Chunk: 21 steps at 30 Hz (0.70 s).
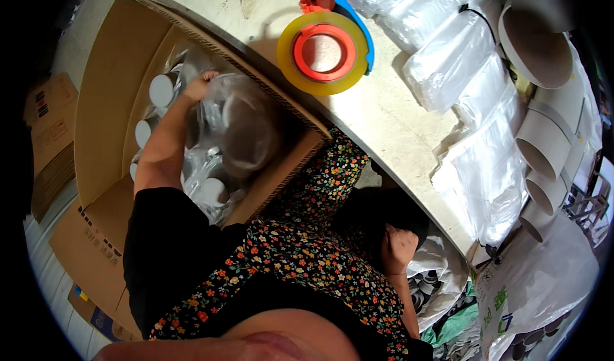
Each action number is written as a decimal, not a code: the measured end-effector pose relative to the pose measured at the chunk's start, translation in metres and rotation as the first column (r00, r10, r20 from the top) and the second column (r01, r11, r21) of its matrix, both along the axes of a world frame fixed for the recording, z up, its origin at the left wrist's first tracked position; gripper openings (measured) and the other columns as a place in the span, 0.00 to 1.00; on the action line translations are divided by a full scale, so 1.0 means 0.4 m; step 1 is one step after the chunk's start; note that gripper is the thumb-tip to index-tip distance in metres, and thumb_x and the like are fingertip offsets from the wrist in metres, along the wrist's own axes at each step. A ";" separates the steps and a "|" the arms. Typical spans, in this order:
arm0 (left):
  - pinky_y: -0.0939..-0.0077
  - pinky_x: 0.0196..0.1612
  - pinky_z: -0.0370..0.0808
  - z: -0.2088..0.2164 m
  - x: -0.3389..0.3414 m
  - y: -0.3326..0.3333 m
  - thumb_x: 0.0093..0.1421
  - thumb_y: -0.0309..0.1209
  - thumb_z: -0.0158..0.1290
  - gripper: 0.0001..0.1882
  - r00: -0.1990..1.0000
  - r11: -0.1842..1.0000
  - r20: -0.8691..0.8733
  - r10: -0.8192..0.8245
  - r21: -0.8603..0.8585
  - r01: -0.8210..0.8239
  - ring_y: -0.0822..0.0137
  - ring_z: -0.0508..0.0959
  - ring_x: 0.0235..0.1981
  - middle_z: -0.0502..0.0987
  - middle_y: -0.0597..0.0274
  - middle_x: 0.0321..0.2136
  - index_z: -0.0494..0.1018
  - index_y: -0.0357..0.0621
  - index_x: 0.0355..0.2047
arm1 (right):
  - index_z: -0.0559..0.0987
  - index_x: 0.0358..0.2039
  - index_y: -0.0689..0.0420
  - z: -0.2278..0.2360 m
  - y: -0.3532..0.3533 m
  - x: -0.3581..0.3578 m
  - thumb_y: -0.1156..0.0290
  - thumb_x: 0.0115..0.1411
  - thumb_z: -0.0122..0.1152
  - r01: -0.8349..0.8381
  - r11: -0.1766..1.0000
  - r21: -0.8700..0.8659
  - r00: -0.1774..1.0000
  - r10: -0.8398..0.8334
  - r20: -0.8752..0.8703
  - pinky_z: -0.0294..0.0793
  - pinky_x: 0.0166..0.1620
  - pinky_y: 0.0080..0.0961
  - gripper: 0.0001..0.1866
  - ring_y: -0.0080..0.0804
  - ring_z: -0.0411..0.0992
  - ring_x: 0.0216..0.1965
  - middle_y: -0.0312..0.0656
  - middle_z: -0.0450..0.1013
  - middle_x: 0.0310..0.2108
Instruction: The person repeatedly picks up gray plastic containers from a table, places them into clear plastic bags, and puts the wrapped items into a cardboard box. The process is repetitive, involving handling the containers and bags by hand.
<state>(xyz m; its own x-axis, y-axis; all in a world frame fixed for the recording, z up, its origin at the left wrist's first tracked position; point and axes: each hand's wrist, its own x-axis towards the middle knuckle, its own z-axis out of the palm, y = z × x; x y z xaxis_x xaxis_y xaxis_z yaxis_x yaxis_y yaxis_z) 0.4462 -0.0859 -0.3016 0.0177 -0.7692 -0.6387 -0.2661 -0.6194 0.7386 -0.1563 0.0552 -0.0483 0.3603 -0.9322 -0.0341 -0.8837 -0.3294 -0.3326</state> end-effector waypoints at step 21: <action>0.68 0.56 0.62 0.379 -0.219 0.116 0.63 0.41 0.42 0.24 0.680 0.789 -0.422 0.600 0.171 -0.590 0.63 0.67 0.52 0.67 0.56 0.51 0.60 0.41 0.56 | 0.76 0.32 0.55 0.006 -0.018 0.030 0.77 0.45 0.59 -0.004 0.997 0.082 0.995 0.013 -0.102 0.63 0.37 0.32 0.11 0.36 0.68 0.29 0.38 0.70 0.25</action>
